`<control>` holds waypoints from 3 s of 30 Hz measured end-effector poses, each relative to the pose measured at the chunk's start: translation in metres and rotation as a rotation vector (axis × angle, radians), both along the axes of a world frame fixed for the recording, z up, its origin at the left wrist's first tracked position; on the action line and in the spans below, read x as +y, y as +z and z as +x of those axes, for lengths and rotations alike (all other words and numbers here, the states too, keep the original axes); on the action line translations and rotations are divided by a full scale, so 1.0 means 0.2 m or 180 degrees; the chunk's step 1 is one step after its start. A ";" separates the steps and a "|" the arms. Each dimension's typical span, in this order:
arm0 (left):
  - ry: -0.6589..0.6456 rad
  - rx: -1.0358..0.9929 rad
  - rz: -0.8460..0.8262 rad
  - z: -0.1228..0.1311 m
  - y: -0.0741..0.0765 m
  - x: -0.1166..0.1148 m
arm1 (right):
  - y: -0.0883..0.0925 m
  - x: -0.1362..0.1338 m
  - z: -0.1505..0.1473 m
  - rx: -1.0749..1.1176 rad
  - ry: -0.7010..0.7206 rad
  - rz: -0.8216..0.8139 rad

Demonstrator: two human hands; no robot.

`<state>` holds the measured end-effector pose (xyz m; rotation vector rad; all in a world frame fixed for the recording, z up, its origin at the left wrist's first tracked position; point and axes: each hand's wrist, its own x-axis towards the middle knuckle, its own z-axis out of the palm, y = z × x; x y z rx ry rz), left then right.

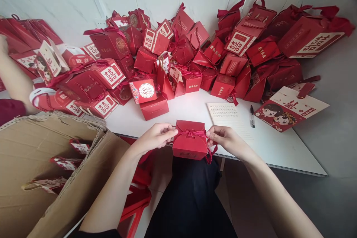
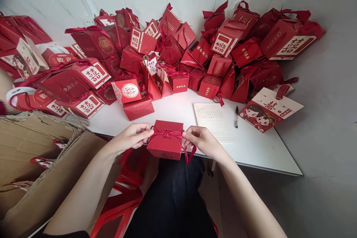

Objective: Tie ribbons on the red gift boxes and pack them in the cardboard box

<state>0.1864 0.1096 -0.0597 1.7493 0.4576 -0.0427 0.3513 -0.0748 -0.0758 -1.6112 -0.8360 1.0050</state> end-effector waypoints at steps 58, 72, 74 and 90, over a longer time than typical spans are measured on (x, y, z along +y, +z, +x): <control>-0.0515 0.0321 0.0915 -0.07 0.05 -0.05 | -0.01 0.01 0.03 -0.0598 -0.0099 -0.0093; -0.0783 -0.0014 0.0477 -0.03 0.02 0.05 | -0.04 0.01 0.04 -0.0516 0.0051 -0.0045; -0.0751 -0.0055 0.0594 -0.04 0.03 0.05 | -0.04 0.01 0.04 -0.0533 0.0021 -0.0047; -0.0369 0.0545 0.1811 -0.10 -0.17 0.10 | -0.04 0.02 0.03 -0.0387 -0.0060 -0.0019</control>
